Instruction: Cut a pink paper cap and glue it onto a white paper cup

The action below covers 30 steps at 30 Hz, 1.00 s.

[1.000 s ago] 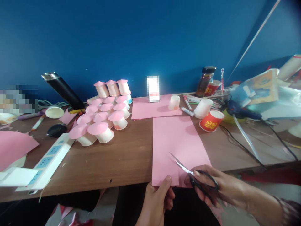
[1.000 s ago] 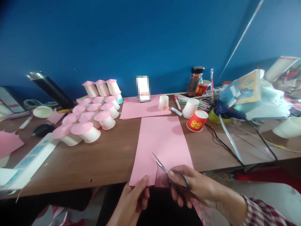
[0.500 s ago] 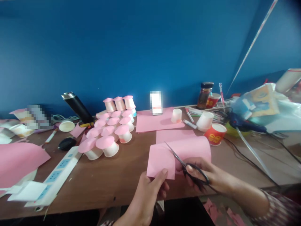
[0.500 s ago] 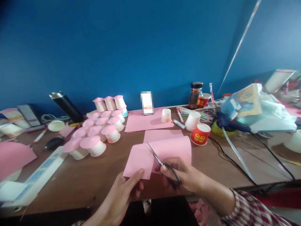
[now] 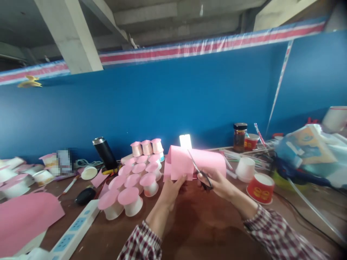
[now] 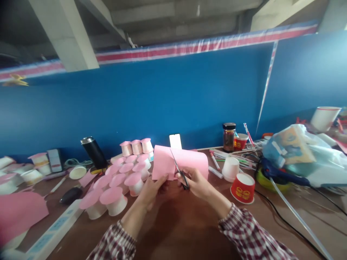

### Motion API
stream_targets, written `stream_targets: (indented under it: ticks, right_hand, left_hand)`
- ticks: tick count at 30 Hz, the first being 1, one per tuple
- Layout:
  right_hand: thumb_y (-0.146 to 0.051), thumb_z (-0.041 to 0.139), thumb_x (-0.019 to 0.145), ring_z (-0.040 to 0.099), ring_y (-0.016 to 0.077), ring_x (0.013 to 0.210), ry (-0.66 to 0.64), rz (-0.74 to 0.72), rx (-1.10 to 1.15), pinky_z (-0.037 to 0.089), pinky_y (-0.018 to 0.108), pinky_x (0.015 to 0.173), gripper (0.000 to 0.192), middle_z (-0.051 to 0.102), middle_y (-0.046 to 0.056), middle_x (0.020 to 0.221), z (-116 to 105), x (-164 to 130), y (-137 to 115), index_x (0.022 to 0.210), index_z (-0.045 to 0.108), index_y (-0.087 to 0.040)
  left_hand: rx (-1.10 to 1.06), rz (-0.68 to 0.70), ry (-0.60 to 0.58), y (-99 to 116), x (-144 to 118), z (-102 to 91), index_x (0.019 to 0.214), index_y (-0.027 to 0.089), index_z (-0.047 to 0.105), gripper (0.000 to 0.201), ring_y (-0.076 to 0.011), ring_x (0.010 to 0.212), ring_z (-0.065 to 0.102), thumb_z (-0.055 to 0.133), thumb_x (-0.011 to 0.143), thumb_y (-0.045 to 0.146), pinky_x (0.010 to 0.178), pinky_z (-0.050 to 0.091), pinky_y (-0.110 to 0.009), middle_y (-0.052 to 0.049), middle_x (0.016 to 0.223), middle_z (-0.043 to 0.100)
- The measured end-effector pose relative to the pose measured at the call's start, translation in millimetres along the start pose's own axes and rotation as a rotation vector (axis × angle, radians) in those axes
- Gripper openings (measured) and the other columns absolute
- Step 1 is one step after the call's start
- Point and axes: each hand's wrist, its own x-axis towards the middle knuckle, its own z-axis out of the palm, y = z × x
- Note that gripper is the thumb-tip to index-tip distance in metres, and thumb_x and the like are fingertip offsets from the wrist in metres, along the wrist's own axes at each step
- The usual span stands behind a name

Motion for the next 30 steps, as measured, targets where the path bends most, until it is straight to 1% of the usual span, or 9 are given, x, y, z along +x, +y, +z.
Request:
stream_targets:
  ticks: [2, 5, 8, 11, 14, 17, 20, 25, 30]
  right_hand:
    - [-0.054, 0.058, 0.080, 0.052, 0.0110, 0.056, 0.024, -0.003, -0.025, 0.040, 0.022, 0.050, 0.041, 0.057, 0.001, 0.063, -2, 5, 15, 0.077, 0.058, -0.013]
    - [-0.052, 0.061, 0.078, 0.050, 0.0111, 0.057, 0.027, 0.019, -0.048, 0.040, 0.023, 0.051, 0.040, 0.056, 0.000, 0.065, -4, 5, 35, 0.083, 0.059, -0.013]
    - [-0.052, 0.059, 0.080, 0.047, 0.0103, 0.058, 0.015, 0.013, -0.081, 0.038, 0.022, 0.053, 0.039, 0.052, -0.001, 0.064, -3, 3, 49, 0.078, 0.058, -0.013]
    - [-0.052, 0.059, 0.079, 0.047, 0.0106, 0.059, 0.001, 0.015, -0.094, 0.038, 0.022, 0.053, 0.039, 0.050, -0.002, 0.064, -1, 2, 55, 0.074, 0.055, -0.014]
    - [-0.051, 0.059, 0.080, 0.050, 0.0110, 0.059, -0.013, 0.053, -0.061, 0.039, 0.022, 0.052, 0.038, 0.051, -0.001, 0.067, 1, 1, 56, 0.080, 0.055, -0.014]
    - [-0.051, 0.056, 0.082, 0.050, 0.0103, 0.057, -0.008, 0.076, -0.059, 0.038, 0.020, 0.050, 0.038, 0.051, -0.001, 0.065, 1, 0, 55, 0.079, 0.054, -0.014]
    - [-0.052, 0.055, 0.083, 0.049, 0.0102, 0.057, 0.001, 0.074, -0.074, 0.038, 0.020, 0.050, 0.039, 0.052, 0.000, 0.065, 0, -1, 56, 0.076, 0.053, -0.014]
    - [-0.052, 0.055, 0.083, 0.051, 0.0115, 0.060, -0.014, 0.068, -0.094, 0.038, 0.021, 0.051, 0.038, 0.053, 0.000, 0.068, -2, -1, 56, 0.079, 0.054, -0.014]
    - [-0.049, 0.056, 0.083, 0.050, 0.0112, 0.062, -0.011, 0.055, -0.095, 0.040, 0.022, 0.055, 0.036, 0.053, 0.000, 0.071, 0, -2, 54, 0.081, 0.054, -0.014]
  left_hand:
    - [-0.119, -0.063, -0.017, -13, 9, 0.8, 0.064, 0.008, 0.063, 0.042, -0.0088, 0.046, 0.049, 0.076, 0.056, 0.048, 0.044, 0.037, -0.020, -0.004, 0.054, 0.058]
    - [-0.220, -0.075, -0.051, -34, 14, -3.0, 0.065, 0.009, 0.062, 0.040, -0.0065, 0.047, 0.047, 0.076, 0.058, 0.046, 0.046, 0.036, -0.019, -0.002, 0.056, 0.058]
    - [-0.217, -0.071, -0.066, -50, 15, -9.4, 0.068, 0.010, 0.063, 0.037, -0.0065, 0.048, 0.047, 0.074, 0.062, 0.045, 0.048, 0.035, -0.019, 0.000, 0.056, 0.057]
    - [-0.171, -0.065, -0.073, -59, 17, -14.7, 0.067, 0.010, 0.062, 0.038, -0.0067, 0.048, 0.047, 0.072, 0.065, 0.046, 0.048, 0.035, -0.019, 0.000, 0.056, 0.057]
    - [-0.121, -0.034, -0.072, -62, 19, -17.1, 0.067, 0.009, 0.062, 0.039, -0.0072, 0.048, 0.048, 0.069, 0.068, 0.048, 0.049, 0.035, -0.020, -0.001, 0.057, 0.057]
    - [-0.091, -0.026, -0.070, -61, 19, -16.9, 0.066, 0.009, 0.062, 0.041, -0.0083, 0.048, 0.048, 0.069, 0.067, 0.049, 0.048, 0.035, -0.020, -0.002, 0.057, 0.058]
    - [-0.071, -0.032, -0.072, -60, 18, -15.9, 0.066, 0.008, 0.062, 0.042, -0.0090, 0.048, 0.048, 0.069, 0.067, 0.050, 0.047, 0.034, -0.021, -0.003, 0.056, 0.058]
    - [-0.052, -0.037, -0.077, -61, 18, -16.2, 0.064, 0.008, 0.063, 0.040, -0.0090, 0.046, 0.048, 0.069, 0.068, 0.048, 0.046, 0.032, -0.021, -0.003, 0.054, 0.058]
    - [-0.078, -0.029, -0.078, -60, 17, -16.6, 0.064, 0.009, 0.063, 0.039, -0.0090, 0.046, 0.048, 0.070, 0.067, 0.047, 0.046, 0.033, -0.021, -0.002, 0.053, 0.058]
